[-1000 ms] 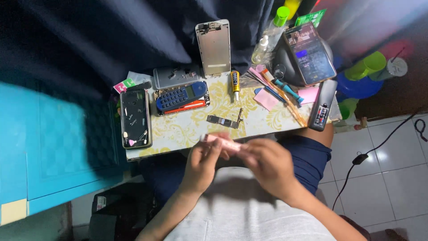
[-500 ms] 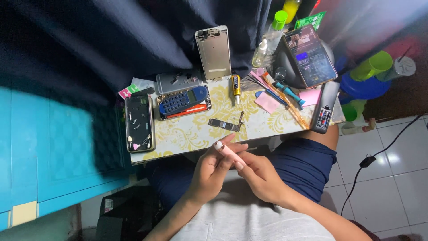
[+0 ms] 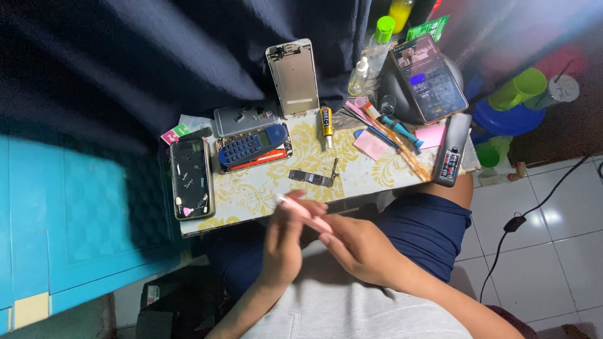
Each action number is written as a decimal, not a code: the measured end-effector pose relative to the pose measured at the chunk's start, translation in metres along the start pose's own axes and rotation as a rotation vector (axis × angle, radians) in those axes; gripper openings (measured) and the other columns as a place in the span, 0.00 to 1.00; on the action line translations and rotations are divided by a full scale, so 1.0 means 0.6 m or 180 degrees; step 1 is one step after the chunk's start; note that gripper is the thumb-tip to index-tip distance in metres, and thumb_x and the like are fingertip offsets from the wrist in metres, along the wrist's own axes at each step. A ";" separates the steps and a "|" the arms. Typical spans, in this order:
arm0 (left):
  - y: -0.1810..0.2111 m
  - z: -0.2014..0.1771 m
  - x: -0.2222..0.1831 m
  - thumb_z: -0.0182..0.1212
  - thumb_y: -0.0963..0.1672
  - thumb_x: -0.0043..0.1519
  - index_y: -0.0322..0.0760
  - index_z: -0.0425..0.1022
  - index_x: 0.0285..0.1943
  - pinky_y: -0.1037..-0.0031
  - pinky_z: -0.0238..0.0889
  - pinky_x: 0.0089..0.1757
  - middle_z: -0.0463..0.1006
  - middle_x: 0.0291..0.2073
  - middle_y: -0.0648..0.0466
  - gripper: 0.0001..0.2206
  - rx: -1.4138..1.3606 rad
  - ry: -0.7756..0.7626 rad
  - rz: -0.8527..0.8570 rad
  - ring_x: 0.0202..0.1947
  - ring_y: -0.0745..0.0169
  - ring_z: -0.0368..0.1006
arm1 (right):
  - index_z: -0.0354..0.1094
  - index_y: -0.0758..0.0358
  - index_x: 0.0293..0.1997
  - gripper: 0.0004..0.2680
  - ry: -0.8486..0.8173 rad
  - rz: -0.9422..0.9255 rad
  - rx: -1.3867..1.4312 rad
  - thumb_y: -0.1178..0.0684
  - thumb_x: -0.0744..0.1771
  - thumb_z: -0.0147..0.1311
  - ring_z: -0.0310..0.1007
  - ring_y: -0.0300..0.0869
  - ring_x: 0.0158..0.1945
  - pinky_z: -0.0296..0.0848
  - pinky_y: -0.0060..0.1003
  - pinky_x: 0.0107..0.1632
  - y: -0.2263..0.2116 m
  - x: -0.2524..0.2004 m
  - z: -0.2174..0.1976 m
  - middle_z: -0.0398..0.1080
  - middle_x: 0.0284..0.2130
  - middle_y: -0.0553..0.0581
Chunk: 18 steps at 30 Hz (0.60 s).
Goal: Grinding the edges of a small electronic component using a handheld rotary tool on a repair bench.
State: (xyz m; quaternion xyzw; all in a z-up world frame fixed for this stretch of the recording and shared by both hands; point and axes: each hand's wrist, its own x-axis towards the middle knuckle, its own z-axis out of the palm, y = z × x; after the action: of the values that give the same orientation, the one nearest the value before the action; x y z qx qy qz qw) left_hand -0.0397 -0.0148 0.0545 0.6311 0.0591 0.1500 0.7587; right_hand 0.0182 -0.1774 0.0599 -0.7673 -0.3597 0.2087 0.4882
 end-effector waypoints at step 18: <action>-0.005 0.002 0.015 0.47 0.58 0.68 0.47 0.66 0.41 0.81 0.34 0.15 0.53 0.17 0.62 0.18 -0.2010 0.0749 -0.1363 0.12 0.76 0.41 | 0.61 0.59 0.29 0.13 -0.0083 -0.1608 -0.0871 0.46 0.71 0.54 0.63 0.47 0.22 0.61 0.42 0.27 0.030 0.001 0.031 0.63 0.20 0.54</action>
State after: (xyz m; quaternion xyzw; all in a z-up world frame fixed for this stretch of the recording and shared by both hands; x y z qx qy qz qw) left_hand -0.0304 -0.0139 0.0527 0.3187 0.2268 0.0705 0.9176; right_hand 0.0120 -0.1706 0.0358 -0.7094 -0.5705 0.0398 0.4119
